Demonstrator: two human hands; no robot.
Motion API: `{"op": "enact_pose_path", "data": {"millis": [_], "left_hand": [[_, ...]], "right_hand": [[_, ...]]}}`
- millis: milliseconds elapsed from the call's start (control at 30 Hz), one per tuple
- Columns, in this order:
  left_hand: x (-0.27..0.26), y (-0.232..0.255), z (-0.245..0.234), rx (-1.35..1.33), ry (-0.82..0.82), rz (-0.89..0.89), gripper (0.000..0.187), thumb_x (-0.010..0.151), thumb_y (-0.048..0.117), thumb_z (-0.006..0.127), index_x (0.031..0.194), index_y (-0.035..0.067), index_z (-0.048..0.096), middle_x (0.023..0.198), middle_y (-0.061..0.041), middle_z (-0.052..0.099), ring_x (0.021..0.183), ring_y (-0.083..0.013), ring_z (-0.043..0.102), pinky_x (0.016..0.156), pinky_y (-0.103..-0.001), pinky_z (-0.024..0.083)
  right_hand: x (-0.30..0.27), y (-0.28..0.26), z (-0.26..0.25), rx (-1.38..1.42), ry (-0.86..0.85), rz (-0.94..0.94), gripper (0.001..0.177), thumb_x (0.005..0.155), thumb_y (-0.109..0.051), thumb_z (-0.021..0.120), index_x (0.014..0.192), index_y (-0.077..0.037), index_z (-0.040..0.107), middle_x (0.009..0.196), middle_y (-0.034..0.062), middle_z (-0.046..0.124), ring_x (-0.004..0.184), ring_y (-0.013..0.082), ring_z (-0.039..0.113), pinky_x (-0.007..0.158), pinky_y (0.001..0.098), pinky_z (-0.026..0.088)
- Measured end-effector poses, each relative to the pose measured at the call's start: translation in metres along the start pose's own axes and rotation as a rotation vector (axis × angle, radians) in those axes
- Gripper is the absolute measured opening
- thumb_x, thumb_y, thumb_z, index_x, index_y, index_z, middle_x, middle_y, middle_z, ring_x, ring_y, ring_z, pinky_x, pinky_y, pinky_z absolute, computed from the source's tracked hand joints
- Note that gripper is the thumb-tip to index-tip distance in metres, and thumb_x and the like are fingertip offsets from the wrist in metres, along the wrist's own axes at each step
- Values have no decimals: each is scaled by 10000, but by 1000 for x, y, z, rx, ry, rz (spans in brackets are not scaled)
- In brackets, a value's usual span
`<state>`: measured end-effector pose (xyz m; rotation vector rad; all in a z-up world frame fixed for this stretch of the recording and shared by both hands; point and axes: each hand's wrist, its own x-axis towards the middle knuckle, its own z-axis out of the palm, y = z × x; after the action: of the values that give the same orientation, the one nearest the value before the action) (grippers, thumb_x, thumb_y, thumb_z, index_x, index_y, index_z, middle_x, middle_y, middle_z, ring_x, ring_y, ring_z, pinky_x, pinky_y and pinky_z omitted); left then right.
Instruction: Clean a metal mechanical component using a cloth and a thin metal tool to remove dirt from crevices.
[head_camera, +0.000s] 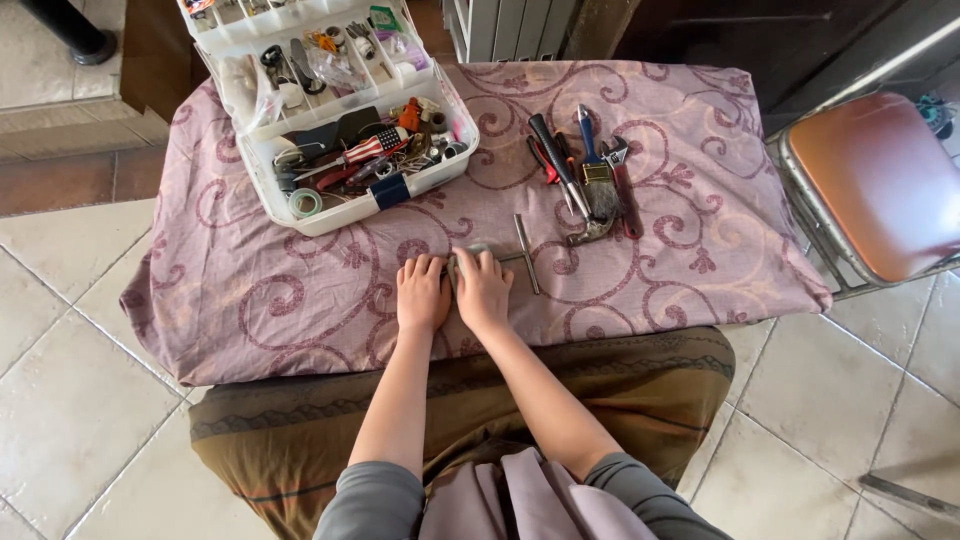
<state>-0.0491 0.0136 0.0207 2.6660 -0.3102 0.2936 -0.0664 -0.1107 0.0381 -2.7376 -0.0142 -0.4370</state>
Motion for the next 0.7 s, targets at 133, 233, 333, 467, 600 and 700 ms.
{"op": "enact_pose_path", "data": {"millis": [133, 233, 333, 467, 600, 700], "left_hand": [[0, 3, -2, 20, 9, 12, 331, 919, 273, 633, 1197, 95, 646, 1208, -103, 624, 1168, -307, 546, 1022, -447, 398], [3, 8, -10, -45, -39, -45, 251, 989, 327, 636, 1131, 122, 664, 1170, -79, 629, 1146, -301, 551, 1011, -446, 407], [1, 12, -13, -67, -14, -40, 215, 979, 317, 644, 1110, 153, 689, 1137, -52, 635, 1130, -288, 556, 999, -431, 413], [2, 15, -22, -105, 6, 6, 204, 984, 220, 620, 1162, 212, 719, 1114, -33, 633, 1117, -277, 556, 1001, -431, 408], [2, 12, -23, -39, -9, 85, 485, 871, 35, 594, 1294, 246, 703, 1165, -31, 612, 1141, -258, 546, 1083, -436, 387], [3, 11, -23, -83, -84, 62, 558, 838, -15, 592, 1319, 247, 695, 1174, -48, 586, 1147, -265, 530, 1091, -426, 379]], "right_hand": [[15, 46, 13, 74, -82, 52, 380, 989, -252, 710, 1356, -229, 613, 1080, 55, 627, 1001, 262, 602, 954, 505, 420], [32, 79, -3, 65, -34, 106, 326, 994, -261, 712, 1312, -287, 645, 1074, 8, 647, 1039, 250, 611, 975, 479, 407], [38, 93, -22, -60, -17, 160, 364, 936, -222, 695, 1296, -258, 649, 1074, 55, 628, 1017, 267, 595, 973, 519, 365], [38, 94, -20, -158, 114, 188, 365, 943, -190, 653, 1304, -229, 611, 1165, 31, 632, 1137, 291, 561, 996, 517, 377], [18, 94, -15, -47, -42, 191, 385, 987, -331, 657, 1303, -155, 526, 1170, 119, 598, 1097, 319, 544, 974, 516, 387], [10, 91, -19, -100, 6, 153, 446, 940, -339, 671, 1303, -128, 519, 1157, 160, 595, 1098, 355, 541, 925, 547, 390]]}}
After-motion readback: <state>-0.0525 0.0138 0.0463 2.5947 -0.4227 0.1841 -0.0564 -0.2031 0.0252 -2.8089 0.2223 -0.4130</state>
